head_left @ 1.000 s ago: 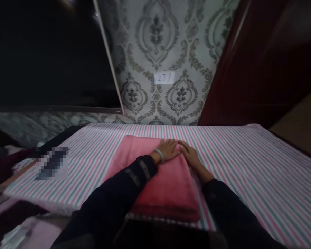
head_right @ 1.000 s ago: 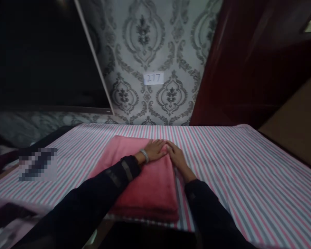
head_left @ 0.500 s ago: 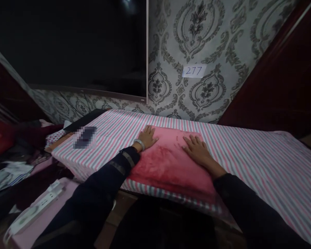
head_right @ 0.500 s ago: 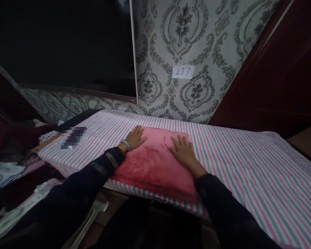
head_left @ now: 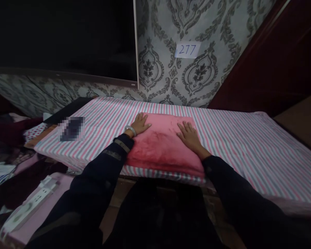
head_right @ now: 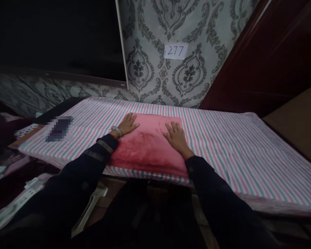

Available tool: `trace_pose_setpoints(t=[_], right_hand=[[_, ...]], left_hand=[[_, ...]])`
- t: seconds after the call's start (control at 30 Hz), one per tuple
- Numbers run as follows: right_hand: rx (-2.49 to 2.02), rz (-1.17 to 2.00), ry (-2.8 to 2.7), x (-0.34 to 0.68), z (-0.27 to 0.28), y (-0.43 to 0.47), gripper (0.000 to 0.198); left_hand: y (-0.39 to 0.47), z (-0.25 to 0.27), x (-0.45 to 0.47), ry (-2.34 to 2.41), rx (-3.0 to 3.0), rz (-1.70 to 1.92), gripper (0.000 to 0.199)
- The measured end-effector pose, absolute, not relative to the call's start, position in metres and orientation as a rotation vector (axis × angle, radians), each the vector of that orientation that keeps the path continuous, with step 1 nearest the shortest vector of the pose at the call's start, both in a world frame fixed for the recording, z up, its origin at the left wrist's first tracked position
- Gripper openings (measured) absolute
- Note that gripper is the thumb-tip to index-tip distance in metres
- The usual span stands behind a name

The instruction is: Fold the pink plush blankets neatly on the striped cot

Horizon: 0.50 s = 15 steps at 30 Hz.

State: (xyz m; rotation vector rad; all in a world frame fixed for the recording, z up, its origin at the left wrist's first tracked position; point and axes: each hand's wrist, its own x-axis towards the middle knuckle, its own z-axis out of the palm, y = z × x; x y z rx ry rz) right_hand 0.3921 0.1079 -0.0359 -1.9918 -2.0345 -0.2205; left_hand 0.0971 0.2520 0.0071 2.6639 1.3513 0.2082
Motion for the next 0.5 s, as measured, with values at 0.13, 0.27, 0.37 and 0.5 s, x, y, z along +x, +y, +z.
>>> trace_pose_setpoints(t=[0.13, 0.27, 0.37, 0.5], right_hand=[[-1.987, 0.039, -2.09, 0.4, -0.018, 0.1, 0.068], [-1.996, 0.063, -2.067, 0.386, -0.006, 0.047, 0.066], [-1.941, -0.026, -2.107, 0.368, -0.01, 0.001, 0.061], [-1.897, -0.016, -2.104, 0.357, -0.027, -0.026, 0.061]], left_hand=[[0.239, 0.034, 0.084, 1.372, 2.576, 0.03, 0.082], [0.188, 0.043, 0.052, 1.371, 2.685, 0.122, 0.079], [0.141, 0.03, 0.031, 1.183, 2.85, 0.291, 0.07], [0.111, 0.0, 0.023, 1.124, 2.843, 0.433, 0.066]])
